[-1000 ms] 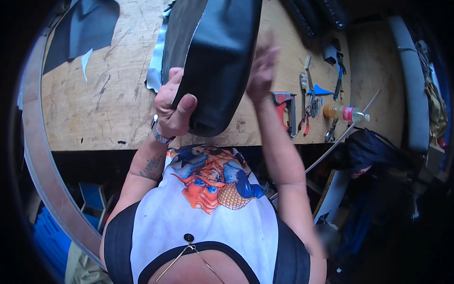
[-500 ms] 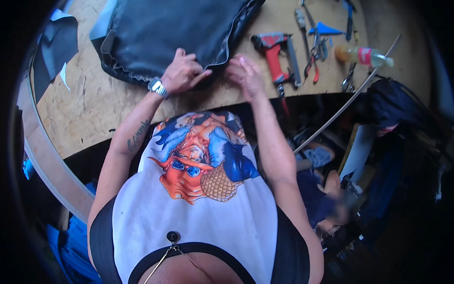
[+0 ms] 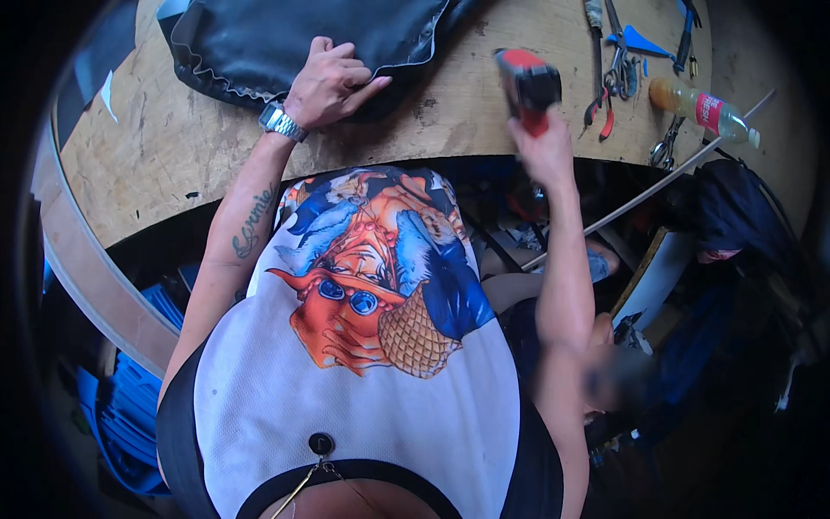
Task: Upholstering a seat cushion by stretching fabric and securing it with a pneumatic staple gun.
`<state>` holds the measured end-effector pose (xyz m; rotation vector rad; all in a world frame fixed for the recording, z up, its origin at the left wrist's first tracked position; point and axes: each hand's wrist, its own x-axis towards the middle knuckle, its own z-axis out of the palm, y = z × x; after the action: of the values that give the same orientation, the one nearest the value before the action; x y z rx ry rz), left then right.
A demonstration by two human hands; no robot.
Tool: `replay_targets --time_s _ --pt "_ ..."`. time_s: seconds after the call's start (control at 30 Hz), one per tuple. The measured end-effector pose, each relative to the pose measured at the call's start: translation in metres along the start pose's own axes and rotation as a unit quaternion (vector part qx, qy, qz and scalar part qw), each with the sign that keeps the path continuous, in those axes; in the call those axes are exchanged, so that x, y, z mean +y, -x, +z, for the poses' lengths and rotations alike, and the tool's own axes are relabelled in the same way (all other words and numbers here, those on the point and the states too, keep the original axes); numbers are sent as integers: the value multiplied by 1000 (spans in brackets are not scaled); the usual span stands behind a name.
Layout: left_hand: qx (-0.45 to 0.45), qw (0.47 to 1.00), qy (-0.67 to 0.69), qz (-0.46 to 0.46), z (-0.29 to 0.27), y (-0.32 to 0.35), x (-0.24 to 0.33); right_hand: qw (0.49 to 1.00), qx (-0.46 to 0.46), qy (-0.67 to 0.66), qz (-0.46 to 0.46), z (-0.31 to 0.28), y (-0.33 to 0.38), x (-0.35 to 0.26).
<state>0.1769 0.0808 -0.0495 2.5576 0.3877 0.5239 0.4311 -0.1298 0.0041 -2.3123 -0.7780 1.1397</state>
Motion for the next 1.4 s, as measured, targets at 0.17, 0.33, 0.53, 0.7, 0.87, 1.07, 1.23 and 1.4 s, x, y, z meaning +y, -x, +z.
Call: replay_targets --time_s 0.17,0.33,0.53,0.7,0.87,1.07,1.23,1.4 --pt "9 1000 16 -4 0 1 3 968 -107 -10 -228 38 66 -33" --pt "7 1000 12 -4 3 1 4 957 -126 69 -254 59 66 -44" --pt "-2 1000 0 3 10 1 4 977 -110 87 -159 79 67 -54" --pt "-6 1000 -5 15 2 -3 2 986 -65 31 -151 83 63 -37" --pt "-82 996 -16 17 -17 0 2 991 86 -66 -73 53 72 -6" --pt "-205 978 0 -33 -47 10 23 962 177 174 -115 14 14 44" --pt "-239 966 -48 -88 -77 2 28 946 148 245 -150 24 -14 40" --pt "-289 932 -137 -168 -49 -49 47 930 59 189 -309 -4 -74 -76"
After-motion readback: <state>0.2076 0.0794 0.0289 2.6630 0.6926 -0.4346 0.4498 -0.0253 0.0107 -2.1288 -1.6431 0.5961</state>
